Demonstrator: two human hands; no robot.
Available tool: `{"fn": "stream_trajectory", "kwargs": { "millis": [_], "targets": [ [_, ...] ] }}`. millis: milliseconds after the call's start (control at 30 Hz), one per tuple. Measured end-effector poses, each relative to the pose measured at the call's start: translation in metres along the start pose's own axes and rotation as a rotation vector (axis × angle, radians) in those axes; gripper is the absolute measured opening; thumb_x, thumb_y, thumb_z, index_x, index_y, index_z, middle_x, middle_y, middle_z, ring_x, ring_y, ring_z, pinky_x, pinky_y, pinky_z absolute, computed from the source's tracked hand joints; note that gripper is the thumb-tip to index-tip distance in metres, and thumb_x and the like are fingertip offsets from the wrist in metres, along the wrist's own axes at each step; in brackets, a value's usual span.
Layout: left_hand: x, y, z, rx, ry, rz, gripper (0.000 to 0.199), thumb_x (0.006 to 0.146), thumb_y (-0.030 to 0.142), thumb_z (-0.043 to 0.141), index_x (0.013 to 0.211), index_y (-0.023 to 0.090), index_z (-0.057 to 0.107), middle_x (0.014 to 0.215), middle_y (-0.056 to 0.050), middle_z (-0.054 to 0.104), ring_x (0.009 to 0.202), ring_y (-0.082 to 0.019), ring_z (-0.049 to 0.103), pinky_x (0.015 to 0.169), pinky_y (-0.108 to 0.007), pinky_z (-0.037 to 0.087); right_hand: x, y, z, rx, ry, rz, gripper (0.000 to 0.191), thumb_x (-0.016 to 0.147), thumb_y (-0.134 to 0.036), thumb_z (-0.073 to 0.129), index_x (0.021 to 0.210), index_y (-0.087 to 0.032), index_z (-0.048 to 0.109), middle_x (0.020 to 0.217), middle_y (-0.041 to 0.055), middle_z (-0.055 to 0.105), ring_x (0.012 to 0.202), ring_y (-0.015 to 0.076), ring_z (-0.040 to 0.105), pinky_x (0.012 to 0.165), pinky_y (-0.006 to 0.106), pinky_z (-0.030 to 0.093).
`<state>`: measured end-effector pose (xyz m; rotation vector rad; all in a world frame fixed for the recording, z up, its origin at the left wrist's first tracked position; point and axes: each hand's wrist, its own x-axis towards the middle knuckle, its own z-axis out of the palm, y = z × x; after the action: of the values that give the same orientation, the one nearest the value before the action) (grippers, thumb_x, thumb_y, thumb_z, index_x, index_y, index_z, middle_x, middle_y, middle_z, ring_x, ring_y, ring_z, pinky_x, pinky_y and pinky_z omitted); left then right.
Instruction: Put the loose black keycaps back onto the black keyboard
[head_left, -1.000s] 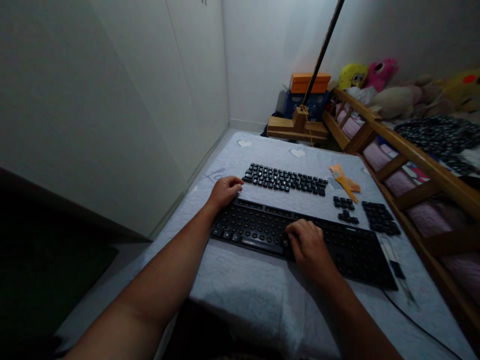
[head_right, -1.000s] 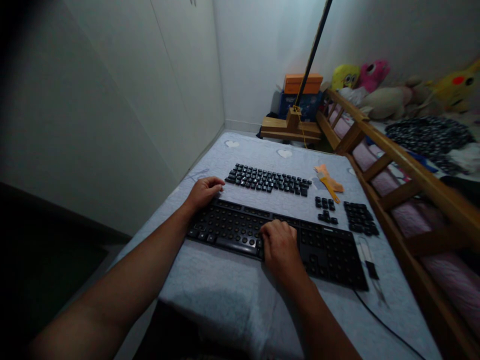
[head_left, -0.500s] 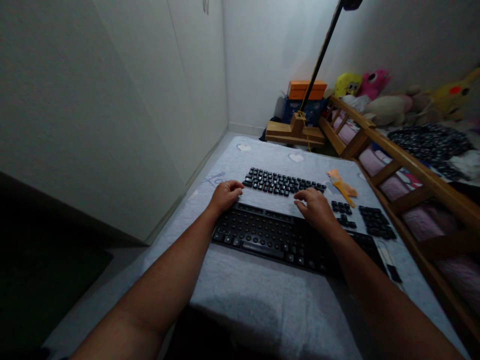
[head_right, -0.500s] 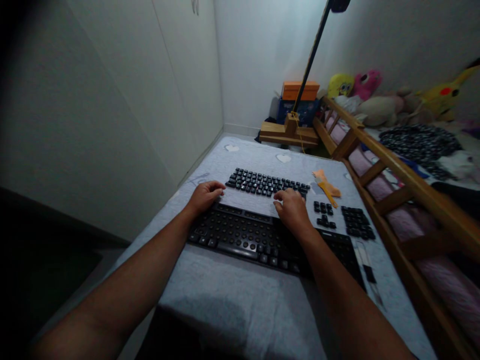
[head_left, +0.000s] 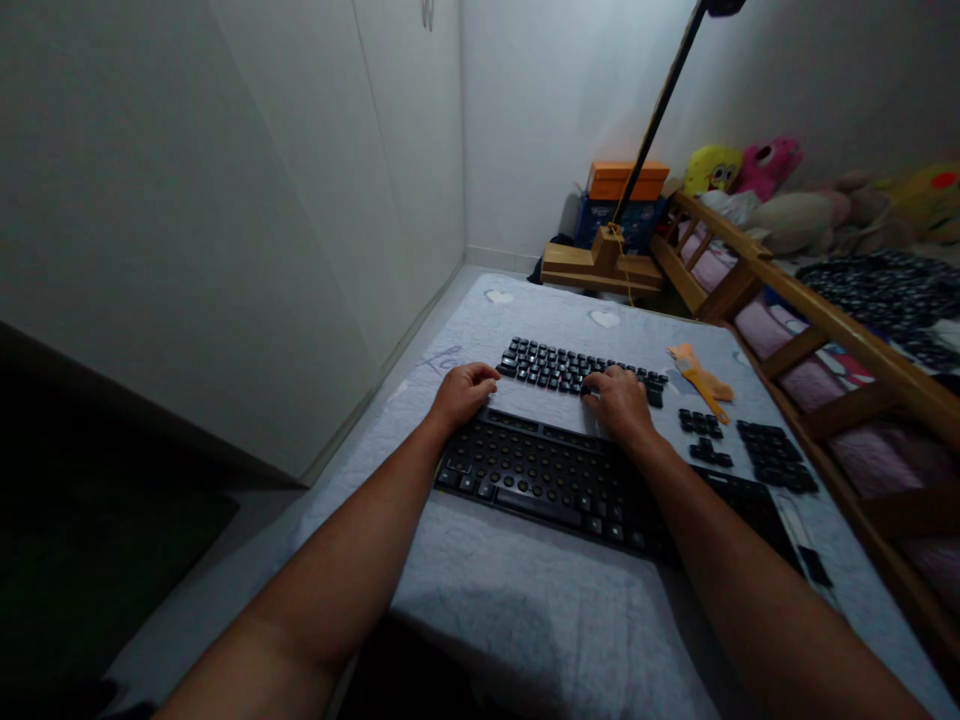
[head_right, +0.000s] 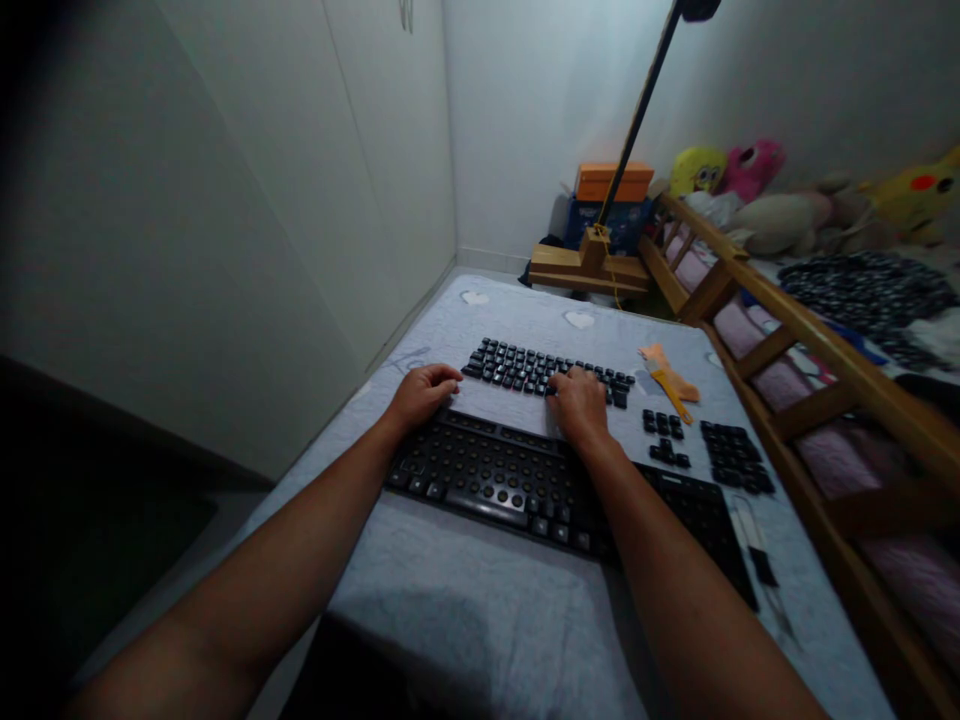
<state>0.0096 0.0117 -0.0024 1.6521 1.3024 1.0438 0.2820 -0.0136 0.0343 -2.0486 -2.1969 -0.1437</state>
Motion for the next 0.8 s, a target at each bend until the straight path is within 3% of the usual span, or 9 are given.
{"fn": "stream_trajectory", "kwargs": {
  "millis": [567,800],
  "targets": [
    [-0.001,0.003,-0.001,0.001,-0.004,-0.008,0.026,0.071,0.031,0.057,0.088,0.016,0.07,0.076,-0.003,0.07,0.072,-0.017,0.064,0.072,-0.029,0.048,0.002,0.001,0.001,-0.005,0.005,-0.011,0.017,0.083,-0.024,0.061,0.097,-0.018,0.069,0.103,0.0122,0.062,0.101,0.0284,0.053,0.081,0.037,0.04],
    [-0.001,0.004,-0.001,-0.008,-0.002,-0.02,0.027,0.07,0.031,0.057,0.087,0.016,0.071,0.075,-0.003,0.07,0.072,-0.017,0.064,0.072,-0.029,0.048,-0.025,0.008,-0.019,0.298,0.071,-0.084,0.012,0.077,-0.021,0.063,0.088,-0.019,0.066,0.094,0.0072,0.066,0.091,0.0222,0.059,0.084,0.035,0.044]
  ]
}}
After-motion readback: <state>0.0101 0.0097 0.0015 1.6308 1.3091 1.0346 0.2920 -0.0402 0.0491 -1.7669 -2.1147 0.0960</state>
